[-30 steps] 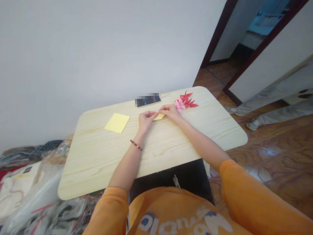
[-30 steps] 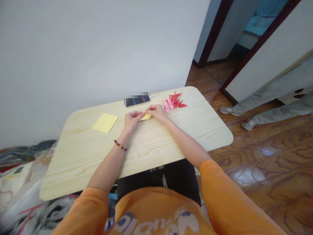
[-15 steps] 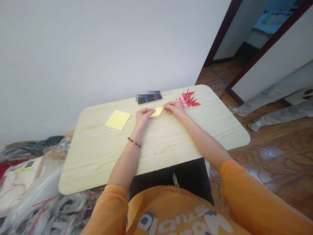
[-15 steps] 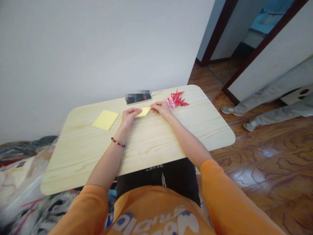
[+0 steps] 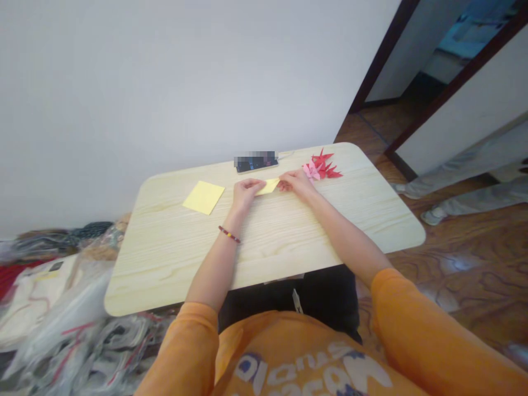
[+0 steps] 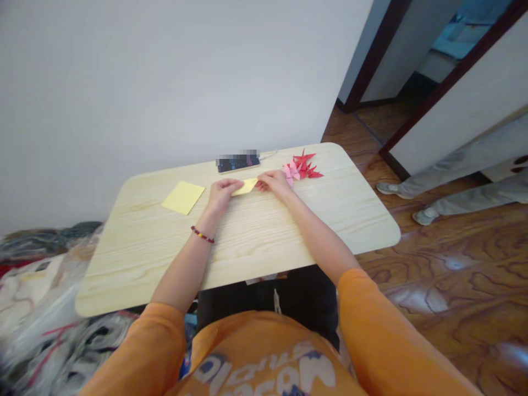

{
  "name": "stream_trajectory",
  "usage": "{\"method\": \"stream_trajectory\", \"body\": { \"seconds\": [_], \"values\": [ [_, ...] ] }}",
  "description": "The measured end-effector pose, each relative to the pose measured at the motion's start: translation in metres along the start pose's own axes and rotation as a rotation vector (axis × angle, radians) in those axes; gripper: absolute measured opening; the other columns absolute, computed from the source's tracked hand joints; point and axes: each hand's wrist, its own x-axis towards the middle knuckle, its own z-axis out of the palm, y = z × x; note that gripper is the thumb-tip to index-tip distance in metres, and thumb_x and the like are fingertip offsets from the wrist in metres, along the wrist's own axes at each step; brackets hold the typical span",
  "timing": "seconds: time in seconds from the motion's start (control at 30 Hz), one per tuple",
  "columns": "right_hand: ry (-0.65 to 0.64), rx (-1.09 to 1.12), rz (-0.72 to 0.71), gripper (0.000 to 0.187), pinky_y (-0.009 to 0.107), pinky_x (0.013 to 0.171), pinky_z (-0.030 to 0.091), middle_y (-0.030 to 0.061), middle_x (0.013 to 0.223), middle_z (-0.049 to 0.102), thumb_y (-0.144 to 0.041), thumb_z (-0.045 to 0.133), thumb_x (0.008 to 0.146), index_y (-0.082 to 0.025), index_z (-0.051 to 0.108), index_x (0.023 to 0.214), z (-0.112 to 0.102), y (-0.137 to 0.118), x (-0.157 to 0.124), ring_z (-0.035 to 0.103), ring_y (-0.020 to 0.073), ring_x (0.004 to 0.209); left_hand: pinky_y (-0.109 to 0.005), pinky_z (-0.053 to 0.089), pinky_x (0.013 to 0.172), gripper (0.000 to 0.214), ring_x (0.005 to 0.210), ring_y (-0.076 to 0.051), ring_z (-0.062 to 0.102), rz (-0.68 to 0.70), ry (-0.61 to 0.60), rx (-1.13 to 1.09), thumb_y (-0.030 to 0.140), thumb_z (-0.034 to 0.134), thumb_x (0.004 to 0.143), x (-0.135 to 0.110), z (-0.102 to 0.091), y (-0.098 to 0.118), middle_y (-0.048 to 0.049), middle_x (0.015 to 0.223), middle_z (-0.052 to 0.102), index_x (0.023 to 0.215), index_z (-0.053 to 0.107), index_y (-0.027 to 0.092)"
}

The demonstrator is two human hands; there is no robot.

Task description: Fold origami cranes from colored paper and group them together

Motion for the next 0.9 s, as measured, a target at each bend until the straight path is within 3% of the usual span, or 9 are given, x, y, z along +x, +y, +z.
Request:
{"method": "stream_trajectory", "body": {
  "seconds": [0.13,0.23,0.4,0.6,0.9],
  "values": [
    [0.023,0.066,0.048,0.022,0.019,0.049,0.047,0.0051,0.059,0.067,-0.014,0.052,0.081,-0.01,0.065,0.063,-0.002,-0.004,0.0,0.059,0.0086,0.047,-0.027,0.042,0.068,0.021,0.068,-0.014,0.057,-0.042,0.015,-0.066,0.03,0.078,0.052,0.004,-0.002,-0.002,-0.0038,0.068,0.067,0.064,0.07,0.015],
    [-0.003,0.104,0.075,0.031,0.019,0.048,0.048,0.0075,0.062,0.068,-0.028,0.05,0.087,-0.01,0.065,0.066,0.002,-0.005,-0.002,0.062,0.0106,0.05,-0.028,0.044,0.069,0.025,0.069,-0.015,0.058,-0.043,0.018,-0.099,0.033,0.079,0.051,0.003,-0.001,-0.003,-0.004,0.07,0.067,0.066,0.069,0.014],
    [-0.105,-0.017,0.009,0.016,0.016,0.047,0.045,0.0022,0.053,0.064,-0.02,0.077,0.066,-0.01,0.065,0.065,0.012,-0.001,-0.008,0.056,0.0074,0.046,-0.029,0.05,0.07,0.032,0.07,-0.015,0.06,-0.026,-0.048,-0.133,0.038,0.079,0.054,-0.004,0.004,0.0,-0.0036,0.073,0.068,0.072,0.067,0.015],
    [-0.068,-0.011,-0.023,0.022,0.02,0.05,0.046,0.0016,0.054,0.064,-0.026,0.081,0.06,-0.012,0.066,0.066,0.012,0.002,-0.006,0.055,0.0084,0.048,-0.028,0.049,0.066,0.044,0.06,-0.013,0.061,-0.096,-0.127,-0.068,0.027,0.084,0.045,-0.004,0.002,-0.002,-0.0027,0.068,0.068,0.083,0.065,0.014],
    [-0.015,0.038,-0.069,0.028,0.019,0.049,0.044,0.0004,0.055,0.063,-0.029,0.083,0.054,-0.012,0.065,0.067,0.0,0.001,0.0,0.053,0.0068,0.047,-0.03,0.05,0.071,0.031,0.061,-0.014,0.063,-0.138,-0.071,-0.071,0.02,0.077,0.051,-0.001,-0.007,0.005,-0.0045,0.065,0.068,0.078,0.065,0.012]
  ]
}}
